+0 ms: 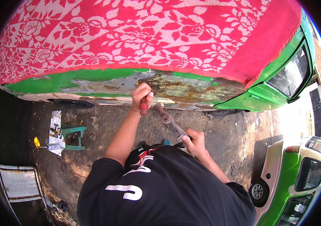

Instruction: The person uses a hammer and a red-handled punch to repeatedly strike a green car panel, likely to remove paint or rust. The person holds the punch against the panel and strikes it with the hammer in a repetitive manner.

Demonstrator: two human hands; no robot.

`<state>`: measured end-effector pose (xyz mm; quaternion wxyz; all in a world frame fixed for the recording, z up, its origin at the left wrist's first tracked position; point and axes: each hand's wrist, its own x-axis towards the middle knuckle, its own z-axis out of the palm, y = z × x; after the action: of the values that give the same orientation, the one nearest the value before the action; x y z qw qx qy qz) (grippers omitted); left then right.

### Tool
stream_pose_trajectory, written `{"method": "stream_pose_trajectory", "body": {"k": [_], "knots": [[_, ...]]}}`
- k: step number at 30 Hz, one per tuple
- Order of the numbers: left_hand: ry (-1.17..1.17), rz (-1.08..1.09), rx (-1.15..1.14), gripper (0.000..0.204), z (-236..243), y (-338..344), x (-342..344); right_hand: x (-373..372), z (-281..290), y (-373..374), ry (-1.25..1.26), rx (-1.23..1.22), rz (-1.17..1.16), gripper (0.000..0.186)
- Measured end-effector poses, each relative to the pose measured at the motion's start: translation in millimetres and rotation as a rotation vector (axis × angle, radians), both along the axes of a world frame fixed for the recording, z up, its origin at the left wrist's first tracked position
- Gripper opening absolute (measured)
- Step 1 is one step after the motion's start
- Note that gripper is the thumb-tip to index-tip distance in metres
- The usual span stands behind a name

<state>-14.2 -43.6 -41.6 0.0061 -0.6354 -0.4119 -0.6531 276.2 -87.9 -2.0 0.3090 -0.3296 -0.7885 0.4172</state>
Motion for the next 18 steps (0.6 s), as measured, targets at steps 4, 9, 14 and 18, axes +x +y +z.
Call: {"method": "stream_pose_trajectory", "body": {"k": [4, 9, 14, 18], "knots": [[-0.01, -0.011, 0.077, 0.033, 20, 0, -5, 3, 0, 5, 0.004, -0.044, -0.02, 0.034], [0.047, 0.003, 0.07, 0.033, 23, 2, -10, -3, -9, 8, 0.068, -0.059, -0.06, 0.035], [0.04, -0.007, 0.041, 0.03, 19, 1, -12, -8, -6, 4, 0.068, -0.078, -0.05, 0.035], [0.027, -0.008, 0.02, 0.027, 21, 2, -12, -11, -4, 0, 0.044, -0.064, -0.045, 0.034]]}}
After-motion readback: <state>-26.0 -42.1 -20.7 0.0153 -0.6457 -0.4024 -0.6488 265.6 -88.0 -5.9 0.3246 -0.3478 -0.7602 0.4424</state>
